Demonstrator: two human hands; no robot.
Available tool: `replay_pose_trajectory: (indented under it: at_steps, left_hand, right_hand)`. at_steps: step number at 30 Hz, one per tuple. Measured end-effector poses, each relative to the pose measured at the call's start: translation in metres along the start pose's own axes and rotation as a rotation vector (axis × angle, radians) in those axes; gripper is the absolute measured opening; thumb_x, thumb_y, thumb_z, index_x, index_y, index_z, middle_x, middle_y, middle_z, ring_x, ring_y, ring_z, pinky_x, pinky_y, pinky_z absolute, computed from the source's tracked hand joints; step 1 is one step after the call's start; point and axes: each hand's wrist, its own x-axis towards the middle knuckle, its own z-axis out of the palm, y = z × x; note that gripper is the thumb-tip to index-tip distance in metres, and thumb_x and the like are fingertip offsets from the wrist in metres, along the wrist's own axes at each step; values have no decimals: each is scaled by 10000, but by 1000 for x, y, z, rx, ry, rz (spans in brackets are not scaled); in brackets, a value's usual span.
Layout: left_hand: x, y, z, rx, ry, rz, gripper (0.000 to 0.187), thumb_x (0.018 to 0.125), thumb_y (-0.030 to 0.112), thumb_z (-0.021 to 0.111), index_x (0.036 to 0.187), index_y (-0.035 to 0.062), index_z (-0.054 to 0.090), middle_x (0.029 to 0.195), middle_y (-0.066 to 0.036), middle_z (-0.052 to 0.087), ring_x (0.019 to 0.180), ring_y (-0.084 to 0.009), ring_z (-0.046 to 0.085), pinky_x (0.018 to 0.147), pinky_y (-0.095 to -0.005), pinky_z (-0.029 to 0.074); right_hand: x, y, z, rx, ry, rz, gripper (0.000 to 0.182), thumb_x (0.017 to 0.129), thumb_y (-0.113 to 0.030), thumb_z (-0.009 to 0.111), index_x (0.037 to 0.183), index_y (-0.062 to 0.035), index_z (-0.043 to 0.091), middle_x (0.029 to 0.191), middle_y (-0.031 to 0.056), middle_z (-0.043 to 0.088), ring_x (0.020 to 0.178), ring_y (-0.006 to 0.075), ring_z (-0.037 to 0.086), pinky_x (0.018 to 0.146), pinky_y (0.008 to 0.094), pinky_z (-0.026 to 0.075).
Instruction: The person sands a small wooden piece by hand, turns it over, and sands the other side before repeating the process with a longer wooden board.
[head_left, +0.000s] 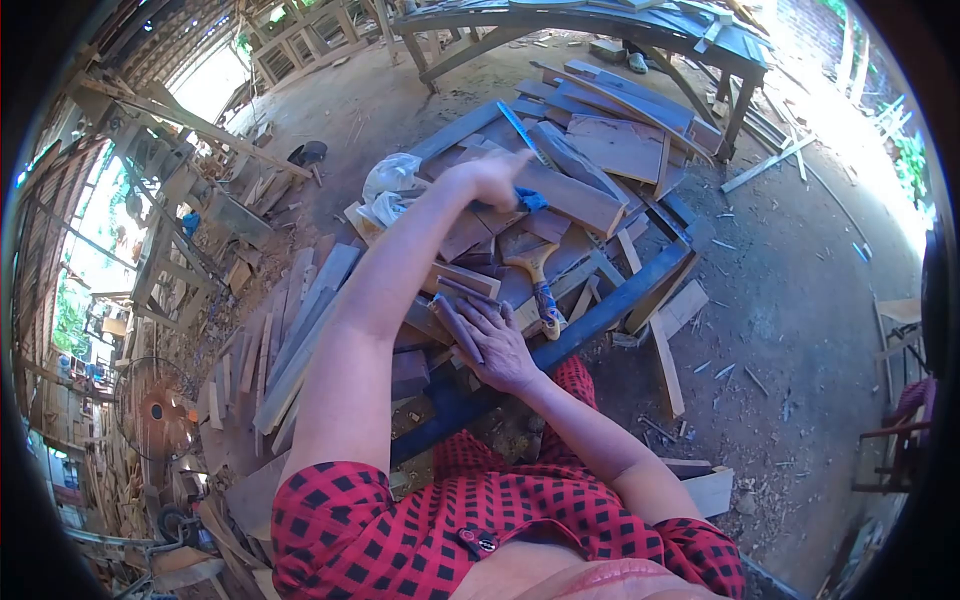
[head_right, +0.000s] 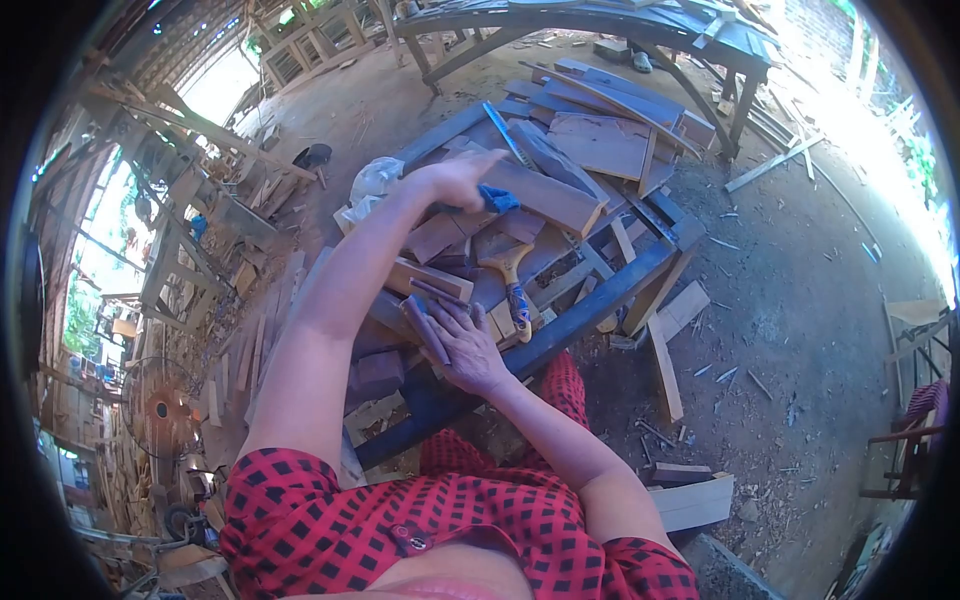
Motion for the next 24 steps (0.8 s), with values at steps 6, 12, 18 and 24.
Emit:
replay_pose_trajectory:
  at_steps: [6, 12, 18, 24]
  left_hand:
    - [34, 100, 31, 181, 122, 300, 920, 621, 218, 725, 1413, 80, 278, 1420, -144, 348, 1331, -285, 305, 1097, -405, 261]
    - [68, 121, 51, 272, -2, 237, 683, 644, 215, 721, 1263, 83, 467, 1281, -100, 467, 1232, -279, 417, 977, -436, 389]
    - [59, 112, 33, 238, 164, 344, 531, 607, 228, 742, 1072, 47, 559, 1071, -135, 572, 1050, -291, 547, 890, -381, 451]
    - [40, 82, -51, 265, 536, 504, 489, 552, 230, 745, 958, 3, 592, 1005, -158, 602, 974, -294, 586, 861, -357, 469]
  right_hand:
    - [0, 0, 5, 12, 110, -25, 423, 851, -291, 544, 1226, -98, 526, 1288, 108, 493, 1248, 288, 399, 1049, 557, 207]
    - [-5, 13, 20, 178, 137, -48, 268, 774, -156, 550, 1017, -70, 621, 1120, 108, 575, 1212, 310, 427, 1062, 545, 196]
    - [-2, 7, 9, 115, 100, -53, 354, 821, -227, 536, 1139, -74, 567, 1266, 106, 501, 1255, 296, 386, 1052, 558, 189]
    - [0, 3, 6, 51, 50, -11, 562, 833, -312, 540, 1342, -107, 422, 1391, 95, 400, 1317, 275, 308, 1069, 535, 141]
